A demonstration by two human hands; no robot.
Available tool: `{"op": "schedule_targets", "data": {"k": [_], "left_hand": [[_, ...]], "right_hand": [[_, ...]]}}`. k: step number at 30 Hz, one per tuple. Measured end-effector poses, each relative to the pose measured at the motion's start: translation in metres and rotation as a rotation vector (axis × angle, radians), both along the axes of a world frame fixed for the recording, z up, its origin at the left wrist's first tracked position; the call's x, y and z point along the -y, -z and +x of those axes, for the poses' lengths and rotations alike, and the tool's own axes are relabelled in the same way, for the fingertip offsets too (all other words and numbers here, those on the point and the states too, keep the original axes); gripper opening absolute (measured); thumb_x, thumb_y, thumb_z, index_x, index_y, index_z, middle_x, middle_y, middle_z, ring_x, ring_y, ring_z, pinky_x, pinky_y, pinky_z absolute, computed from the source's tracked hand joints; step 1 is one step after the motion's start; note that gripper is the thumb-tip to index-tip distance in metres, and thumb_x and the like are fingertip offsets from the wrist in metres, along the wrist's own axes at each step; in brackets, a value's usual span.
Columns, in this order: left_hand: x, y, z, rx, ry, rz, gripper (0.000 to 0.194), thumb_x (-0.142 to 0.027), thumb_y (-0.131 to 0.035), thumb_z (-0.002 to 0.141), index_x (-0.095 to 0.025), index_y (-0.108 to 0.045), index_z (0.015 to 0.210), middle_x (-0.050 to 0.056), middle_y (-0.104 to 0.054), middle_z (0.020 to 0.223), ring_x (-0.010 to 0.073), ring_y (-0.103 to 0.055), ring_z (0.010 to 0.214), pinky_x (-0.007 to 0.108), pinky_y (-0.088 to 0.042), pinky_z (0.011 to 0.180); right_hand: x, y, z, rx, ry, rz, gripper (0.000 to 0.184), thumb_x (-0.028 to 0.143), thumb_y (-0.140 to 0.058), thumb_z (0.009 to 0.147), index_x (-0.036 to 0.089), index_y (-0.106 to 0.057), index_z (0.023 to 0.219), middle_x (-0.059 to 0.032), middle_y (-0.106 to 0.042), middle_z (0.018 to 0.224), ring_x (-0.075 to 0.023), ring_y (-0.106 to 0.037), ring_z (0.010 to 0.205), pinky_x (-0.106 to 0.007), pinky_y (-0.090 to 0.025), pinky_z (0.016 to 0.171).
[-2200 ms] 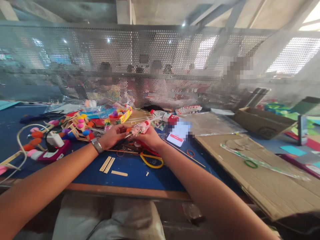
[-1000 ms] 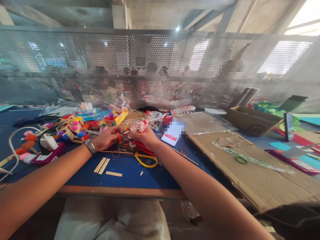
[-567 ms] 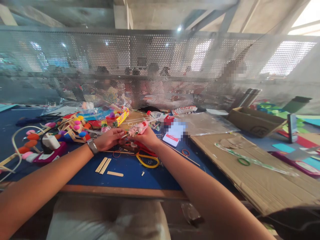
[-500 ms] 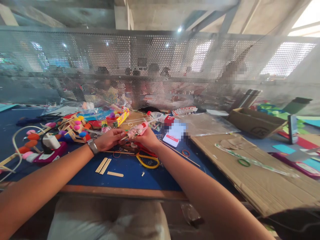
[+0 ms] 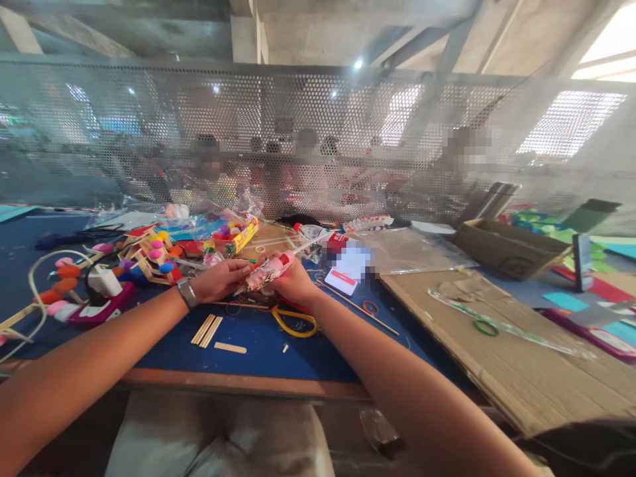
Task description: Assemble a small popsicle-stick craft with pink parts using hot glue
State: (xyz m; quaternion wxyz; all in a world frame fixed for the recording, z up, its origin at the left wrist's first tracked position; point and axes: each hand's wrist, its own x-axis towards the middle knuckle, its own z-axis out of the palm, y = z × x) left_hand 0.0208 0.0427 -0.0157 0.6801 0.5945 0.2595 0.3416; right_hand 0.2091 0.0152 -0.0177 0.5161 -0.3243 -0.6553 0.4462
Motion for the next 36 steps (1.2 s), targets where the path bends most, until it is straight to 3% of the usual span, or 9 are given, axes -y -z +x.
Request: {"op": "schedule_targets", "data": {"k": [3,11,18,30,36], "left_hand": [[0.001,-0.003,-0.001,-0.028,0.067,-0.024,0.039,-0.046,-0.081,0.065,-0.012,-0.069,0.078,0.001,-0.058,0.068,0.0096,-0.050,0.061,0.022,-0.038,0.057],[0.004,-0.010,-0.001,-0.041,0.070,0.027,0.041,-0.048,-0.080,0.065,-0.011,-0.067,0.076,-0.001,-0.054,0.065,0.0066,-0.041,0.056,0.022,-0.032,0.055],[0.004,-0.012,0.000,-0.088,0.067,0.103,0.044,-0.051,-0.078,0.065,-0.011,-0.063,0.072,-0.002,-0.052,0.062,0.0069,-0.041,0.055,0.022,-0.031,0.054],[0.003,-0.006,-0.003,-0.165,0.010,0.129,0.052,-0.053,-0.081,0.060,-0.011,-0.063,0.087,0.000,-0.061,0.072,0.0092,-0.051,0.062,0.023,-0.037,0.060],[0.000,-0.006,-0.006,-0.180,-0.020,0.139,0.054,-0.051,-0.083,0.058,-0.011,-0.062,0.088,-0.001,-0.061,0.072,0.0092,-0.053,0.063,0.022,-0.037,0.061]], "right_hand": [[0.001,-0.001,0.000,-0.011,-0.046,-0.017,0.038,0.026,-0.083,0.053,0.019,-0.062,0.084,0.0000,-0.064,0.077,-0.0138,-0.056,0.065,-0.028,-0.047,0.063],[-0.001,-0.002,0.004,-0.092,-0.127,-0.110,0.038,0.028,-0.082,0.056,0.019,-0.065,0.088,-0.0023,-0.067,0.083,-0.0164,-0.060,0.072,-0.032,-0.050,0.070],[-0.003,0.001,0.007,-0.077,-0.124,-0.109,0.036,0.029,-0.080,0.058,0.017,-0.066,0.089,-0.0047,-0.068,0.089,-0.0175,-0.061,0.076,-0.034,-0.050,0.075],[-0.004,0.000,0.004,-0.063,-0.174,-0.119,0.042,0.022,-0.083,0.052,0.019,-0.063,0.089,-0.0024,-0.068,0.089,-0.0173,-0.062,0.074,-0.034,-0.050,0.075],[-0.004,0.001,0.002,-0.069,-0.115,-0.131,0.042,0.024,-0.084,0.052,0.019,-0.064,0.089,-0.0013,-0.067,0.081,-0.0170,-0.061,0.073,-0.033,-0.049,0.073]]}}
